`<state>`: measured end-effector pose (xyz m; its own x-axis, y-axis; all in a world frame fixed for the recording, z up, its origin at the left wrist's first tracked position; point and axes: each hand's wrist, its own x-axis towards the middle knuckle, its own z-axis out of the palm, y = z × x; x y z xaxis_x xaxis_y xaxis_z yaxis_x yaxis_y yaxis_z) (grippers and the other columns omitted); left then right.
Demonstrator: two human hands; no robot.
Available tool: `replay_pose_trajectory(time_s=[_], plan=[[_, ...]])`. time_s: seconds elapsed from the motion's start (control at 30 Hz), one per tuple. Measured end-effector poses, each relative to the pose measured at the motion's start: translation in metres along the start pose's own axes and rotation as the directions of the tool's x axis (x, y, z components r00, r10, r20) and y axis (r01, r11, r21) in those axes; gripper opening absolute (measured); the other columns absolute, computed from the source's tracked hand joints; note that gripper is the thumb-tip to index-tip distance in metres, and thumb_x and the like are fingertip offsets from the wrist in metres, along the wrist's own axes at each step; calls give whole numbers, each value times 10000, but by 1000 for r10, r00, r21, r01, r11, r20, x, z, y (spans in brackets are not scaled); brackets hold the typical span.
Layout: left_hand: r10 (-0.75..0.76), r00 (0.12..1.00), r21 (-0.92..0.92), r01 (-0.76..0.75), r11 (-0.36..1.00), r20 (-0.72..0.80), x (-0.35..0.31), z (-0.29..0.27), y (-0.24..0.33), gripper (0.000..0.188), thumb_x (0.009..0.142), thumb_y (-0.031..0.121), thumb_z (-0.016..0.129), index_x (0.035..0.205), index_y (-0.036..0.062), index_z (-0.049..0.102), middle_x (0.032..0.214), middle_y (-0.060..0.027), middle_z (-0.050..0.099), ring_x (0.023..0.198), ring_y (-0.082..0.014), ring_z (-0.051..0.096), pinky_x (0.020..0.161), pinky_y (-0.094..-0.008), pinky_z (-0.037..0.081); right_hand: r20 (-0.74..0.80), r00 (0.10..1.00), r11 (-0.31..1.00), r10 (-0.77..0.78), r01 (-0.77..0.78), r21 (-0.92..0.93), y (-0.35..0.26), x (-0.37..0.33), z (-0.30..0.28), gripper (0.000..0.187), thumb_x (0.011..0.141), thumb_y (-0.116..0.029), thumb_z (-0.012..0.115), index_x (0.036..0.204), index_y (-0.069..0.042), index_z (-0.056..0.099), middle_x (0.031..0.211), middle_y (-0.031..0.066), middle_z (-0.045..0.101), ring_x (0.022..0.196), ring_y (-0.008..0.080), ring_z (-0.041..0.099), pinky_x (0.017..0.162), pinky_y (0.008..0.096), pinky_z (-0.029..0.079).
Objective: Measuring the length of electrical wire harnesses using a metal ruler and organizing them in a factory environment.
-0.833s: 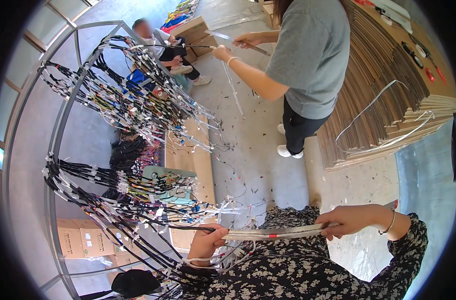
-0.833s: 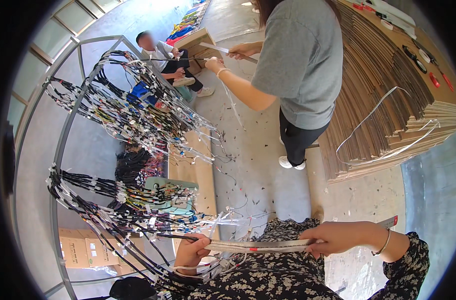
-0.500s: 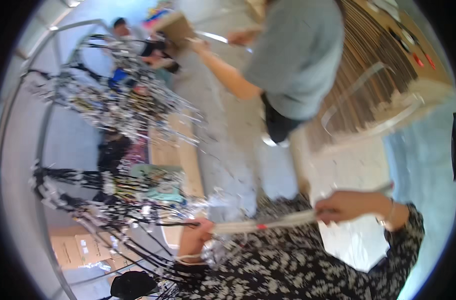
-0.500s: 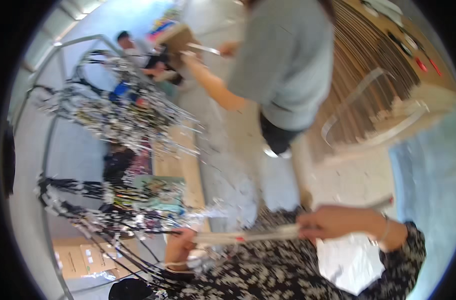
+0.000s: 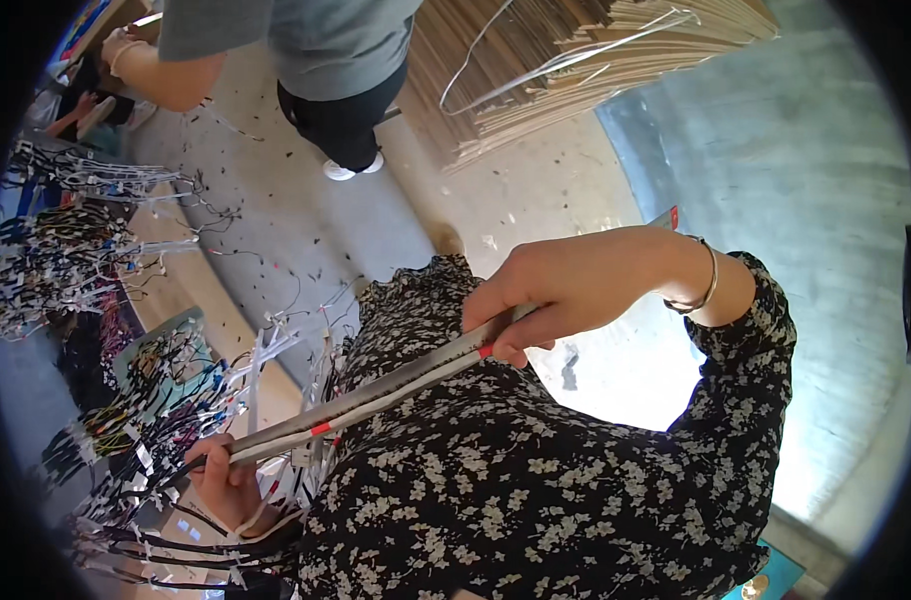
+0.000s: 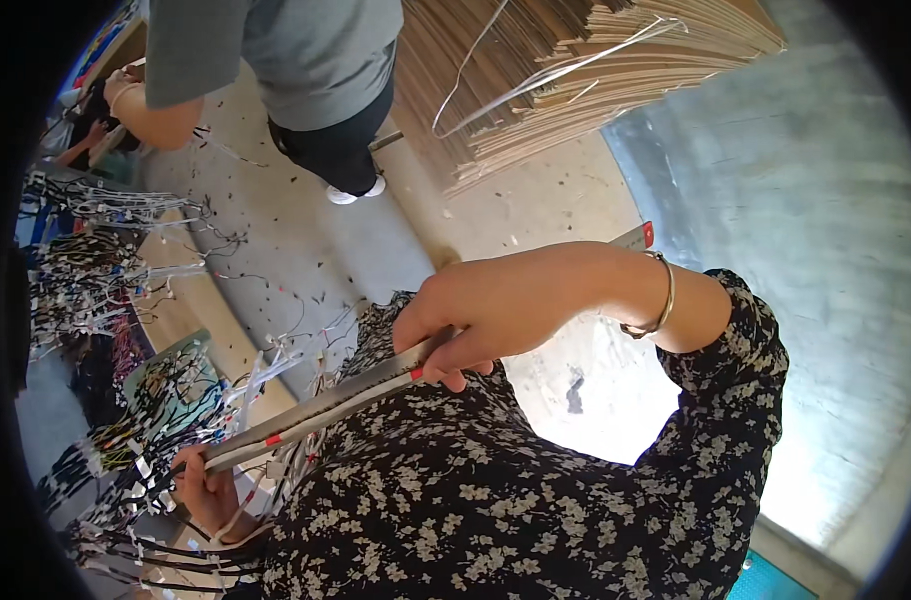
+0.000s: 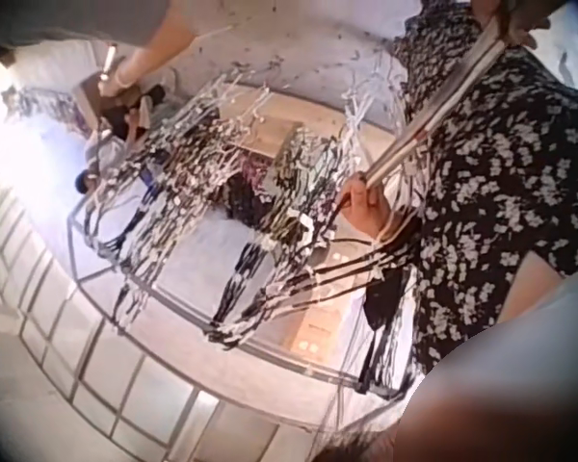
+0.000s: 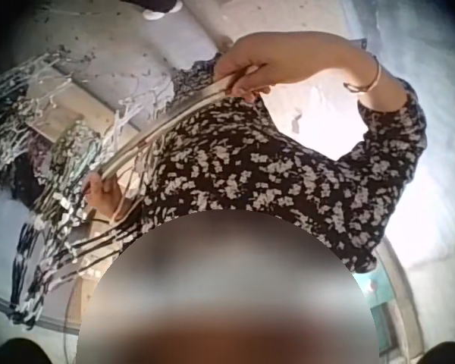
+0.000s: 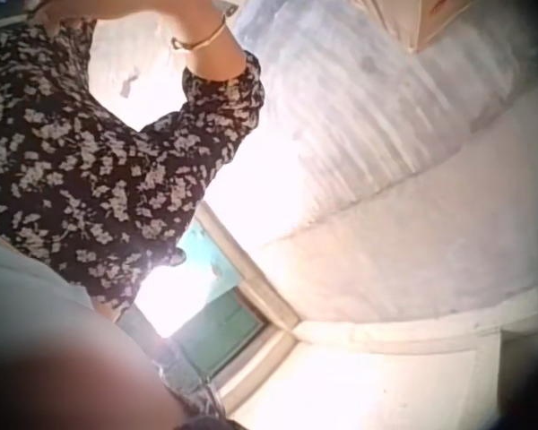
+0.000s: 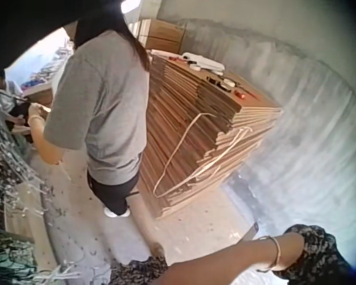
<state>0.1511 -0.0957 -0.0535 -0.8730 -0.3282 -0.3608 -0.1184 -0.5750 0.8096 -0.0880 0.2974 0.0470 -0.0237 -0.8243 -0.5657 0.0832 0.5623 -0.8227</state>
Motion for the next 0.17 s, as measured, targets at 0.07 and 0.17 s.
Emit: replay_pose_trajectory(time_s=[0.07, 0.17], plan=[[-27, 998, 50, 30, 998, -56, -1, -1, 1, 162, 869, 131, 707, 922, 30, 592, 759, -37, 539, 503, -43, 378, 444, -162, 311, 27, 999, 999, -44, 43, 18, 1, 1, 2, 160, 956, -152, 536, 901, -21, 608, 754, 15, 657, 659, 99, 586, 605, 274, 471], [-24, 999, 53, 26, 998, -42, 0, -2, 2, 182, 867, 153, 712, 924, 32, 589, 762, -38, 543, 503, -40, 376, 443, -165, 310, 46, 999, 999, -21, 20, 24, 4, 5, 3, 152, 947, -165, 555, 936, -27, 619, 746, 16, 659, 654, 107, 586, 615, 277, 472]])
